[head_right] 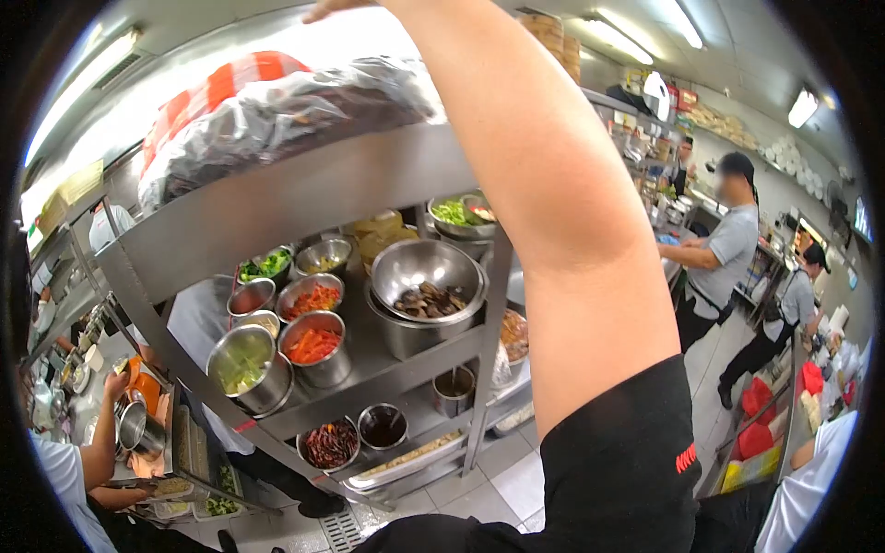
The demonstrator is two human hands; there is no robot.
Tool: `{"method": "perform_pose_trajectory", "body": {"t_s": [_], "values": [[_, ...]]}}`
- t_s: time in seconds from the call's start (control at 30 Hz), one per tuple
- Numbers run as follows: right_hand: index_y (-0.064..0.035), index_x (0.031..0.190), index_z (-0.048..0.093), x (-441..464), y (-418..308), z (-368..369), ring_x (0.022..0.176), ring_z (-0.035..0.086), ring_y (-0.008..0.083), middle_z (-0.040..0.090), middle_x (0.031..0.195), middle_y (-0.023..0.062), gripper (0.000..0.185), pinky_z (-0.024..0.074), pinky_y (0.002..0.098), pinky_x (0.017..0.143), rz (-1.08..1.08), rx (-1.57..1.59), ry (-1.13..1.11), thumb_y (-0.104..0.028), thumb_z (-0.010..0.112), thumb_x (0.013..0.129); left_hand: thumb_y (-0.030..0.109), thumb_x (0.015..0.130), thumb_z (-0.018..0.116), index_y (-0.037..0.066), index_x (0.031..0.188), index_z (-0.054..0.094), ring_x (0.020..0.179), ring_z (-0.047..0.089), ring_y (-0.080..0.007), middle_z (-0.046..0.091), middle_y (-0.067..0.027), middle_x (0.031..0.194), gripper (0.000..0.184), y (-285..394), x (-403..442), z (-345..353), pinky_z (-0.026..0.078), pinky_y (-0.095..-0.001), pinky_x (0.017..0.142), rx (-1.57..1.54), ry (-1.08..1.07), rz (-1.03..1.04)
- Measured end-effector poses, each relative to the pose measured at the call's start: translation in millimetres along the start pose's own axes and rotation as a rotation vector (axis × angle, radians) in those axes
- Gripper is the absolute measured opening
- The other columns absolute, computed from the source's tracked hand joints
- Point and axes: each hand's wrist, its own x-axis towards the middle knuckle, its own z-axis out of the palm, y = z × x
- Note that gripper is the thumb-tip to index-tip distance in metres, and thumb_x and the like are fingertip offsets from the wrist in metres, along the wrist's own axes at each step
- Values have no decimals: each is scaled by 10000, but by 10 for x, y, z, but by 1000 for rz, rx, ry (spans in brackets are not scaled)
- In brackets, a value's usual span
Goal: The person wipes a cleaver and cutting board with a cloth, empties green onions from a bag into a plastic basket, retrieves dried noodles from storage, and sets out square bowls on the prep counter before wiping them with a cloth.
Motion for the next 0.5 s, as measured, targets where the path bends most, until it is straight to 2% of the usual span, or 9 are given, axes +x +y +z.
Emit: {"method": "perform_pose_trajectory", "body": {"t_s": [0.03, 0.13, 0.23, 0.3, 0.33, 0.4, 0.43, 0.47, 0.5], "values": [[-80, 1357, 546, 86, -14, 77, 1298, 482, 335, 519, 1404, 179, 877, 372, 447, 1087, -18, -9, 16, -628, 734, 699, 235, 930, 518, 70, 1087, 636, 751, 620, -271, 656, -100, 872, 257, -98, 70, 123, 503, -393, 708, 20, 4, 33], [-97, 1380, 535, -95, -64, 129, 1339, 441, 333, 467, 1462, 148, 981, 354, 460, 1105, 23, -116, -414, -776, 642, 681, 216, 921, 516, 77, 1051, 632, 792, 611, -269, 643, -95, 880, 223, -382, 245, 424, 495, -395, 750, 81, 34, 165], [-100, 1382, 537, -101, -97, 212, 1335, 444, 332, 496, 1440, 143, 984, 345, 461, 1109, 166, -112, -478, -775, 650, 674, 198, 912, 514, 84, 1015, 628, 833, 602, -266, 629, -89, 887, 192, -621, 283, 599, 488, -398, 791, 140, 94, 327], [-110, 1363, 556, -36, -55, 276, 1287, 499, 317, 542, 1394, 142, 863, 408, 487, 1055, 240, -109, -544, -673, 696, 724, 186, 906, 512, 88, 991, 625, 861, 596, -265, 621, -86, 892, 172, -780, 251, 637, 482, -399, 819, 184, 161, 455], [-110, 1363, 556, -35, -34, 285, 1287, 499, 317, 542, 1394, 142, 863, 408, 487, 1055, 246, -111, -549, -673, 696, 724, 179, 903, 512, 90, 979, 624, 875, 592, -264, 616, -84, 895, 162, -882, 197, 633, 480, -400, 833, 221, 205, 524], [-118, 1326, 587, -12, -8, 263, 1223, 557, 297, 584, 1337, 156, 675, 487, 489, 965, 276, 175, -753, -512, 720, 795, 167, 897, 510, 95, 955, 621, 902, 586, -262, 607, -80, 900, 145, -1072, -22, 596, 475, -401, 861, 357, 251, 564], [-113, 1258, 633, 66, 78, 410, 1068, 648, 296, 650, 1213, 179, 493, 549, 472, 852, 219, 140, -669, -365, 707, 840, 124, 881, 507, 72, 930, 599, 952, 560, -292, 591, -105, 929, 117, -1142, -231, 565, 450, -423, 886, 439, 236, 505], [-113, 1258, 633, 172, 209, 540, 1068, 648, 296, 650, 1213, 179, 493, 549, 472, 852, 226, 131, -668, -365, 707, 840, 80, 865, 504, 49, 904, 578, 1003, 533, -321, 574, -130, 959, 90, -1194, -455, 520, 426, -444, 910, 523, 218, 448], [-111, 1224, 651, 289, 365, 646, 973, 672, 293, 681, 1116, 171, 448, 559, 469, 815, 235, 171, -539, -349, 692, 847, 62, 843, 509, 37, 869, 554, 969, 519, -343, 549, -142, 926, 58, -1165, -723, 503, 426, -460, 880, 357, 272, 303]]}}
